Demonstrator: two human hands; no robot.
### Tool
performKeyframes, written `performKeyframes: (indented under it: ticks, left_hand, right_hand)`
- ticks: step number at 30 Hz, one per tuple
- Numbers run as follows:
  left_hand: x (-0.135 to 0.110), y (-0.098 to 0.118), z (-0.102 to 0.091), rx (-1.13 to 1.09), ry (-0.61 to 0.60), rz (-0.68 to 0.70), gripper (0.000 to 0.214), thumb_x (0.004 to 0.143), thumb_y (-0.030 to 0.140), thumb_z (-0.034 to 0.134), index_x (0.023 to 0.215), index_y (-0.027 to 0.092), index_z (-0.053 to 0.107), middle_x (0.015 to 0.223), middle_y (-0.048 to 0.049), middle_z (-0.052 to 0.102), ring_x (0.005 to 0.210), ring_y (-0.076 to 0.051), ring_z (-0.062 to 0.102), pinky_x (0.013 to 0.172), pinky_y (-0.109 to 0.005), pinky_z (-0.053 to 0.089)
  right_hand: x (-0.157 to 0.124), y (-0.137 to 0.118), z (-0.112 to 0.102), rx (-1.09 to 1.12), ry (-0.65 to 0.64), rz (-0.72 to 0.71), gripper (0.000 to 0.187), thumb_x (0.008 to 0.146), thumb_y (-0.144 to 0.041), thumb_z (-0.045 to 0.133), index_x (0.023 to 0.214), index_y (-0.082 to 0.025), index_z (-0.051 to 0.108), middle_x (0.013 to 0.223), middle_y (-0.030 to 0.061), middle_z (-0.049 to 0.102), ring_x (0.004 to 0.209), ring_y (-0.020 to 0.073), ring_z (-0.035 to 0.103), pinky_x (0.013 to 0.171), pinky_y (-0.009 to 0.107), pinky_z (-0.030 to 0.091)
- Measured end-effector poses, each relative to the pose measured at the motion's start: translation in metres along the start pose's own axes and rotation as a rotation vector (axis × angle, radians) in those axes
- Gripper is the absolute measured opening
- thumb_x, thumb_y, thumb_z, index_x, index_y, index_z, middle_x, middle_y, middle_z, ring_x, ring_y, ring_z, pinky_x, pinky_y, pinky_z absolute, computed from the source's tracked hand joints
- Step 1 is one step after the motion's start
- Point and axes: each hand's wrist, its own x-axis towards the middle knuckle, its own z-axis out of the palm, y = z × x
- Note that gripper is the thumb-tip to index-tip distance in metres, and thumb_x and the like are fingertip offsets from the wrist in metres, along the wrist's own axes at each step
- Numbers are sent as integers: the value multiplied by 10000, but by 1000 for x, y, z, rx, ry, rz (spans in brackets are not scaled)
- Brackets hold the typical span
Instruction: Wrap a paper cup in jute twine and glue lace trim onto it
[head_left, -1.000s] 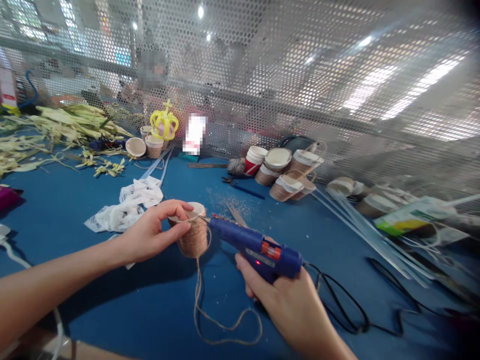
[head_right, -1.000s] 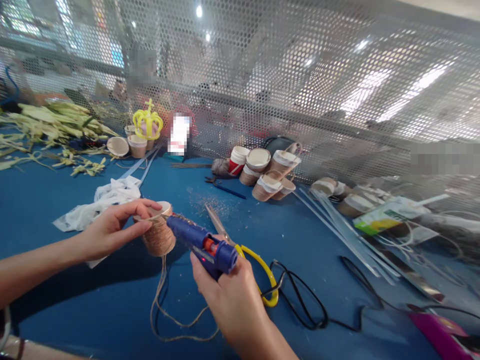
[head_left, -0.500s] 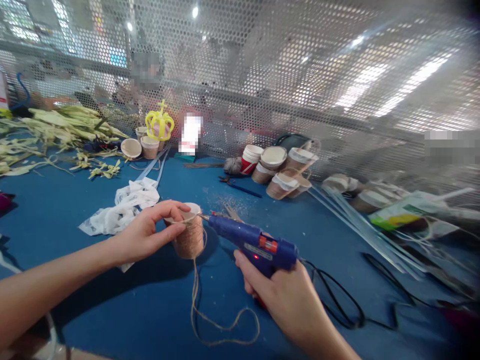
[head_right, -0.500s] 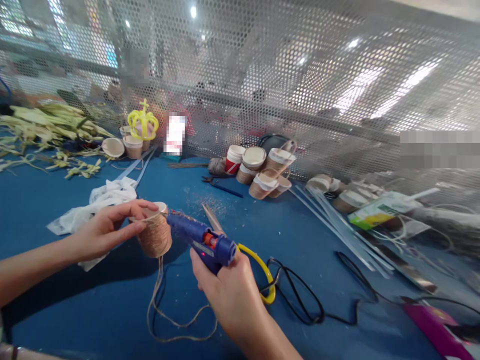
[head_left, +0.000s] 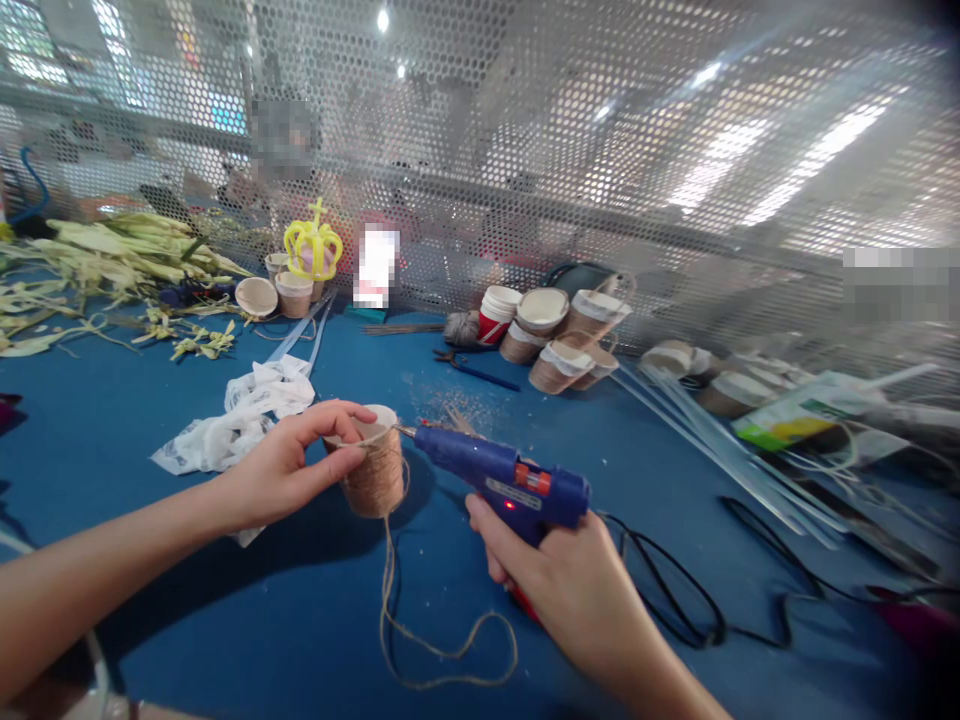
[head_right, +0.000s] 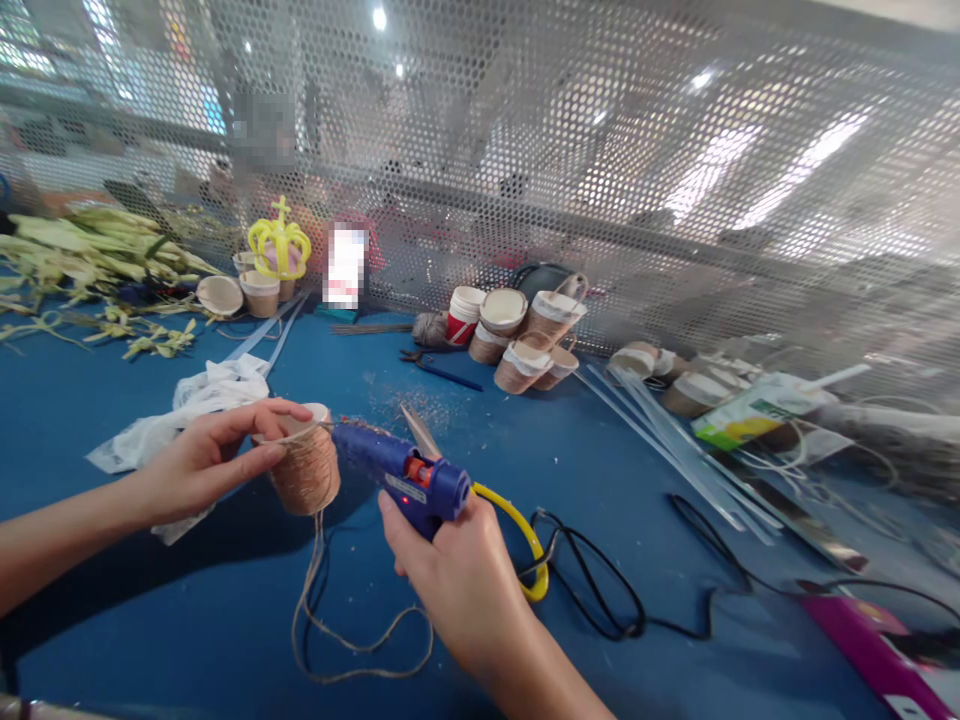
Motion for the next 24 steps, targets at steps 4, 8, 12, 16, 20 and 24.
performKeyframes:
  ticks: [4,8,12,16,20,24]
  left_hand:
    - [0,1,0,11,1,-3,136,845,255,465,740,169,478,1140,-111,563,1058,-203,536,879,-341,408]
    - [-1,2,-1,13,-18,16,134,849,250,455,746,168,481,1126,-118,572,1083,-206,525,900,-347,397]
    - [-2,2,-1,19,-7,-1,131,846,252,463,744,171,477,1138,-111,565,1065,-212,534,879,-350,409]
    - [-2,2,-1,20,-4,4,125,845,248,464,747,173,478,1139,-111,563,1062,-214,536,882,-355,408]
    - [-1,1,-1,24,-15,21,134,850,245,457,742,170,481,1130,-118,573,1068,-214,537,894,-361,401]
    - [-1,0,-1,26,-1,12,126,845,251,465,747,174,480,1144,-107,566,1061,-207,538,875,-352,413]
  right_hand:
    - [2,-6,-5,13,-70,5,237,691,-261,546,459,-213,542,373,-23,523,384,133,559,380,215,430]
    - [1,-17,-5,33,-44,68,152,683,-251,571,542,-194,583,355,-32,511,359,132,547,360,212,426]
    - [0,-16,-5,24,-31,64,207,685,-261,555,486,-204,543,342,-25,502,365,139,553,358,214,425]
    - [1,-2,3,24,30,-20,289,673,-332,534,415,-224,463,321,-27,483,319,121,508,351,214,424]
    - [0,5,10,55,123,40,250,659,-388,542,484,-223,476,279,-53,445,233,95,404,299,212,392]
    - [1,6,8,53,79,40,246,676,-397,529,512,-216,498,318,-32,483,309,120,495,326,208,413]
